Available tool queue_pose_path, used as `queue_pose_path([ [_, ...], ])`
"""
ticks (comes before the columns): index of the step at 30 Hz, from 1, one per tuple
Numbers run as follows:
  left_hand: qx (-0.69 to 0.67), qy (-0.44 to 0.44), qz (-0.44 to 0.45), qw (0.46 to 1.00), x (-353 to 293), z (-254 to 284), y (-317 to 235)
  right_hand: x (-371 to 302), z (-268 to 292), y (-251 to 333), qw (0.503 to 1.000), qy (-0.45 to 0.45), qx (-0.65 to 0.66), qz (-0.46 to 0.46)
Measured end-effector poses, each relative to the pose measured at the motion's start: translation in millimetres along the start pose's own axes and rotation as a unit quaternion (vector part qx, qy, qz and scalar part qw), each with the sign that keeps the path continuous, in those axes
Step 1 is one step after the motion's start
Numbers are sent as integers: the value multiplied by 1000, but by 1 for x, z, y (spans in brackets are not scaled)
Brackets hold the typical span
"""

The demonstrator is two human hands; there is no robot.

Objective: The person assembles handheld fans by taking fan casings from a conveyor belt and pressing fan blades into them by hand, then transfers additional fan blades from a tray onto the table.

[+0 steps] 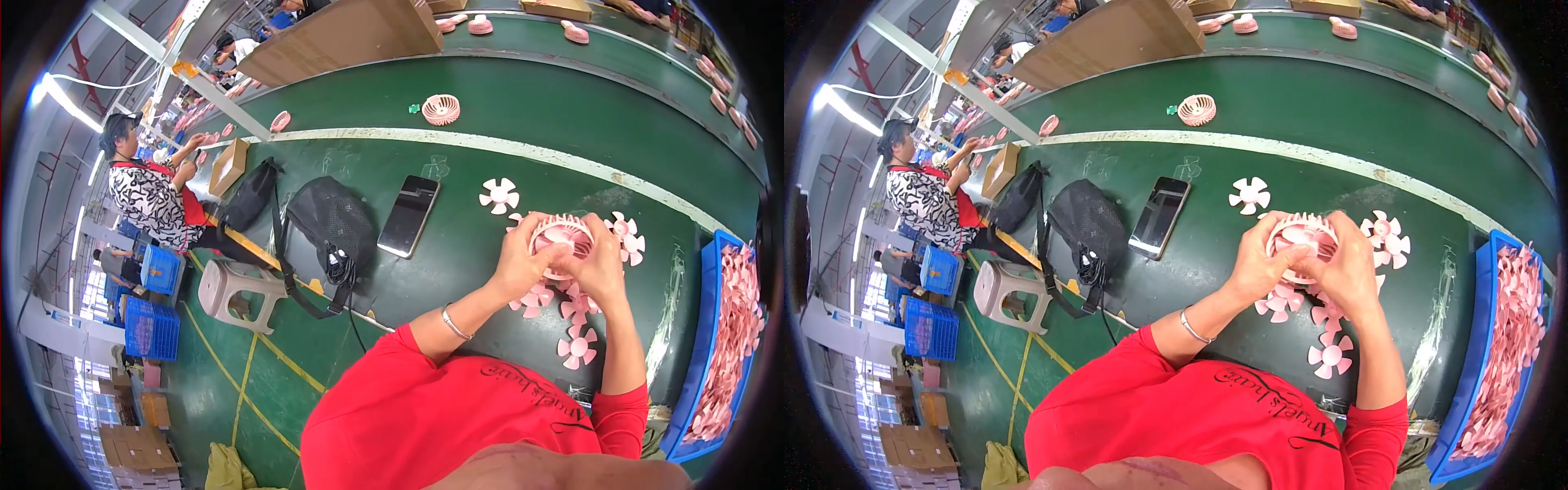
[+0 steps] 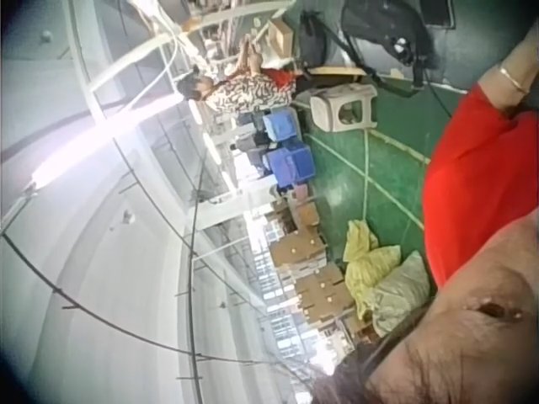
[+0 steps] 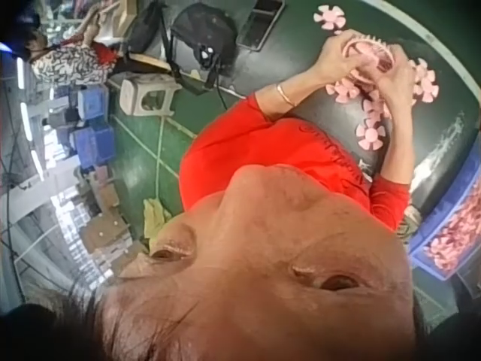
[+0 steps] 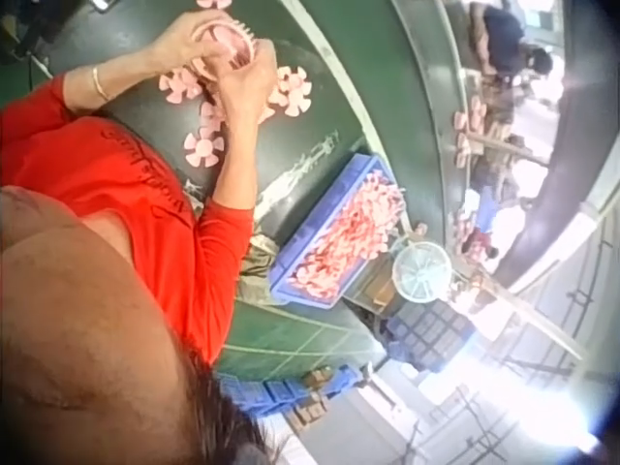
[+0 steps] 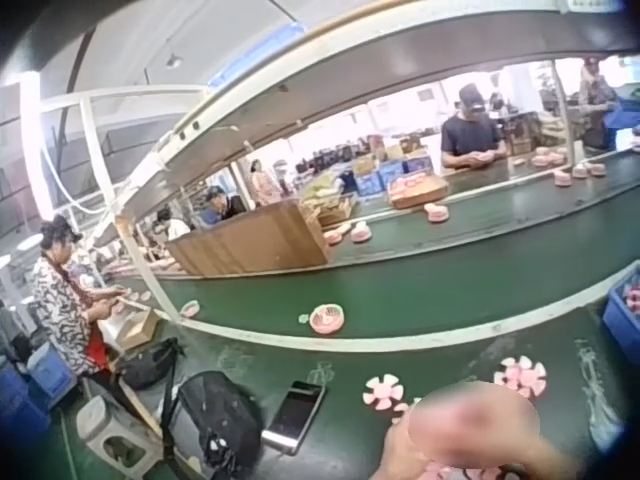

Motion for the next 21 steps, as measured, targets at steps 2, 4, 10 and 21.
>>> queue_pose_path([
  [2,-15,-2,4,1000,0,0,-3,-4,1,5,997,-45,-39,53],
  [4,-20,-12,-8,1000,0,2,-6,-9,3,15,990,-79,-63,97],
  [10,-5,-37,12,999,1,4,2,-9,2,13,979,-128,-101,125],
  [21,19,-2,6,1000,69,22,-8,22,61,-57,982,-177,33,-58],
])
Point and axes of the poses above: each hand's wrist, its own x-axis towards the middle knuckle, its own z-axis out of the back of the hand, y = z × x, the point moved 10 cm from there along x, towards the middle knuckle, and after that the axes turned 2 degrees about x, right-handed, at the moved point
